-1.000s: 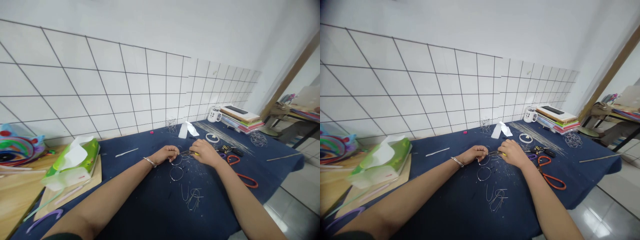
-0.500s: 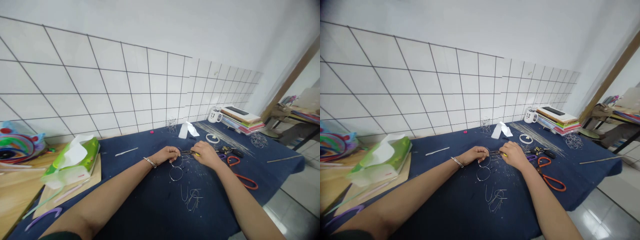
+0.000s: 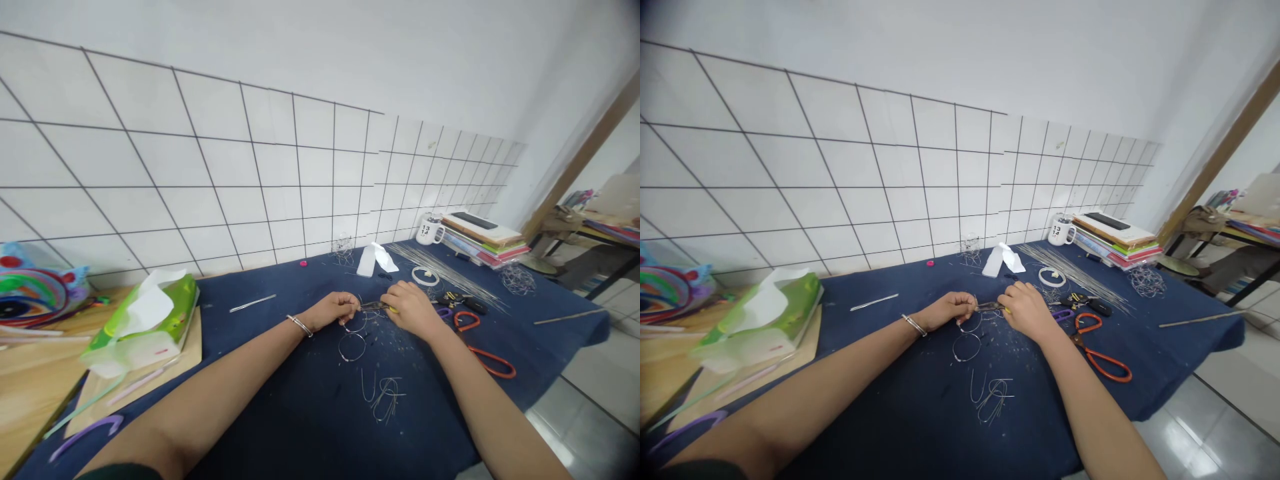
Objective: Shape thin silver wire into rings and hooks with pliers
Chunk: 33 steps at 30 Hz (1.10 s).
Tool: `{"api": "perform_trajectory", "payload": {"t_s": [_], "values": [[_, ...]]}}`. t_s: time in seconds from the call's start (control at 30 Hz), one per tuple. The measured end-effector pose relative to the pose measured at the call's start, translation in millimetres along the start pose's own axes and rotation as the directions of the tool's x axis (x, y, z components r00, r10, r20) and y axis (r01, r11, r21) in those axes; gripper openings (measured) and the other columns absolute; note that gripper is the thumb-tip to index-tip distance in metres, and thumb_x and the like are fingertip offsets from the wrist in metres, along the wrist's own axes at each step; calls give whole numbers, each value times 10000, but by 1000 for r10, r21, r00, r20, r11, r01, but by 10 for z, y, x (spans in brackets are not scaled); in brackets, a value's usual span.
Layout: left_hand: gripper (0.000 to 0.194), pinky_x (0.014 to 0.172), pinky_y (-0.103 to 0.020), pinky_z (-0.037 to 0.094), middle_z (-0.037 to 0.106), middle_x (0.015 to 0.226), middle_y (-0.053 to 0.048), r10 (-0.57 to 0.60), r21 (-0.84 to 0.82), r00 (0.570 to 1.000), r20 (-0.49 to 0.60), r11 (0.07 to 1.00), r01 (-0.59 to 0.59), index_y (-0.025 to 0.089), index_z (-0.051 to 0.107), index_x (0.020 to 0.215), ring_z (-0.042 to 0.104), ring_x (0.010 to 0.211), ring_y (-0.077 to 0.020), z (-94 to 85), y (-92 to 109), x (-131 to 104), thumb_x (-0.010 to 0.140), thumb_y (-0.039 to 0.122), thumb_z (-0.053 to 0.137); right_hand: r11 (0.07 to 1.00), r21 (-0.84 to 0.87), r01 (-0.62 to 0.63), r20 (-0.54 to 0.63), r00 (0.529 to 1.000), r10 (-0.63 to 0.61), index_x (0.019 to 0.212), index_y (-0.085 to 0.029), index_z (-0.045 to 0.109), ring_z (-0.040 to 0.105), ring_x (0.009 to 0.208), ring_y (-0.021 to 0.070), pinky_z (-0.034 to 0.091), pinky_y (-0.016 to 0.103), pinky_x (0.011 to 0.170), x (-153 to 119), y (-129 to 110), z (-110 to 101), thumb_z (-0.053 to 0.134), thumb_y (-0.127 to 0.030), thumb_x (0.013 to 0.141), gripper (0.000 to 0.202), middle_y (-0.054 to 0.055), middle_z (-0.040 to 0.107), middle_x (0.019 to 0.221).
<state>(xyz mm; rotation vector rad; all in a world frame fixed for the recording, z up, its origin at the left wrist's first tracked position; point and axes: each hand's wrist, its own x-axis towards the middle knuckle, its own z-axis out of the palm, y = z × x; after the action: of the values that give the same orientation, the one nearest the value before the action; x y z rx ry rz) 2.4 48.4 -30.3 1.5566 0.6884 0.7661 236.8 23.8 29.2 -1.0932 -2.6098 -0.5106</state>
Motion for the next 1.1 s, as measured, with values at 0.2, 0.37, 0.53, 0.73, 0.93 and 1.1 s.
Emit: {"api": "perform_trajectory", "payload": {"t_s": [0.2, 0.37, 0.53, 0.73, 0.93, 1.1], "values": [[245, 470, -179, 371, 516, 643, 1, -4, 45, 1000, 5, 999, 4, 101, 542, 858, 430, 469, -48, 13, 9, -5, 755, 323, 529, 999, -38, -39, -26, 999, 38, 874, -204, 601, 420, 830, 187, 272, 301, 708, 6, -8, 6, 520, -238, 775, 132, 56, 548, 798], [244, 481, -182, 381, 522, 643, 0, -8, 87, 1000, 3, 996, 7, 106, 549, 850, 441, 475, -51, 19, 27, -13, 754, 329, 529, 999, -42, -30, -16, 999, 29, 865, -206, 598, 420, 828, 186, 270, 304, 711, 14, -30, -17, 512, -244, 782, 125, 53, 549, 797], [227, 488, -182, 387, 523, 644, -3, -5, 106, 1000, 6, 994, 5, 106, 547, 837, 448, 483, -54, 23, 25, -8, 762, 318, 516, 999, -49, 0, 10, 1000, 1, 825, -198, 600, 418, 821, 183, 267, 303, 710, 20, -50, -10, 523, -240, 774, 102, 55, 545, 779], [210, 478, -176, 385, 518, 638, 4, 3, 121, 999, -34, 993, 1, 111, 535, 831, 449, 473, -50, 35, 6, -4, 760, 307, 513, 998, -66, -3, 0, 1000, 3, 810, -196, 597, 417, 818, 188, 268, 307, 708, 20, -39, -4, 517, -238, 773, 97, 57, 543, 771], [218, 477, -183, 395, 529, 641, 3, 2, 117, 999, -36, 993, 2, 119, 541, 846, 454, 470, -52, 36, -1, -7, 756, 316, 519, 996, -66, -61, -17, 998, 60, 862, -204, 599, 418, 819, 194, 273, 310, 704, 12, -8, -5, 502, -242, 782, 131, 63, 545, 787], [206, 479, -183, 395, 531, 647, 0, 15, 128, 1000, -12, 992, -13, 115, 543, 849, 455, 476, -52, 30, -12, -8, 769, 301, 502, 998, -53, -44, -5, 999, 44, 847, -205, 594, 417, 834, 194, 271, 311, 717, 21, -39, 4, 508, -255, 784, 118, 59, 543, 796]]}}
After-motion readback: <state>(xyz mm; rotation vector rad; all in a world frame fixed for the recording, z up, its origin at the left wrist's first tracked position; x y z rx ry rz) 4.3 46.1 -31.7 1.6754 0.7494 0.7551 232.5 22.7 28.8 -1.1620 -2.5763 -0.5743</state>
